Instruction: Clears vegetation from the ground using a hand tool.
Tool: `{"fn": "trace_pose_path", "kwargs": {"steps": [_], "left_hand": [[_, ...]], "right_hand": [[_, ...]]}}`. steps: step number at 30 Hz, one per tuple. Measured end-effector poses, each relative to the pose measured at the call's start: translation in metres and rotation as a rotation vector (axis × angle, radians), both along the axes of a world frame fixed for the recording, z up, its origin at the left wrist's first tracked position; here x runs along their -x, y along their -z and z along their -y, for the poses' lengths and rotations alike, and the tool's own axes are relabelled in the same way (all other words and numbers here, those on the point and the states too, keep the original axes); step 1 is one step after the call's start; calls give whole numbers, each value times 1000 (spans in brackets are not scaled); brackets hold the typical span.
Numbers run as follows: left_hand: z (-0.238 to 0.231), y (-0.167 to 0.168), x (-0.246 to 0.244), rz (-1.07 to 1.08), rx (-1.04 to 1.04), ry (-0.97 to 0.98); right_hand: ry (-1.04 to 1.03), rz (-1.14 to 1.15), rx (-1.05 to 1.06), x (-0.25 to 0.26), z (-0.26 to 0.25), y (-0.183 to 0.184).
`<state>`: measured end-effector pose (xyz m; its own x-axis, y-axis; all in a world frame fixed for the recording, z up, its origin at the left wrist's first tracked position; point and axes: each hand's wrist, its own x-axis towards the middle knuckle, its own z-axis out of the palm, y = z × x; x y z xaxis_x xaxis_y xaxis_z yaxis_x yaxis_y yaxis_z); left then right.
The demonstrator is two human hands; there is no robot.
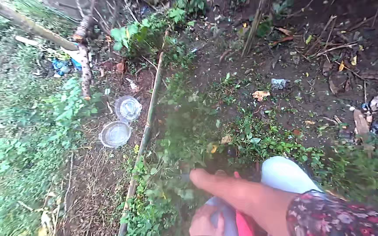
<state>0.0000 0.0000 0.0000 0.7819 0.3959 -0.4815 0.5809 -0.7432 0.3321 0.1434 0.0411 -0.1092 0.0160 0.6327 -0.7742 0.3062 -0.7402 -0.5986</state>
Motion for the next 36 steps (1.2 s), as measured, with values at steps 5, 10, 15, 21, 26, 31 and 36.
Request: {"fn": "trace_pose_path", "kwargs": {"steps": [5, 10, 15, 21, 26, 31, 36], "left_hand": [[-7, 0, 12, -99, 3, -63], [-11, -3, 15, -162, 34, -91], [-14, 2, 21, -118, 42, -53], [-17, 1, 27, -89, 69, -77], [-18, 2, 22, -88, 74, -81], [-24, 9, 15, -83, 58, -60], [-25, 8, 8, -127, 55, -36]], "right_hand": [[-165, 319, -126, -62, 51, -8], [-65, 502, -60, -159, 144, 13], [569, 484, -28, -213, 209, 40], [1770, 27, -221, -201, 94, 86], [1091, -180, 106, -77, -38, 118], [36, 143, 93, -52, -18, 83], [83, 380, 76, -116, 79, 63]]}}
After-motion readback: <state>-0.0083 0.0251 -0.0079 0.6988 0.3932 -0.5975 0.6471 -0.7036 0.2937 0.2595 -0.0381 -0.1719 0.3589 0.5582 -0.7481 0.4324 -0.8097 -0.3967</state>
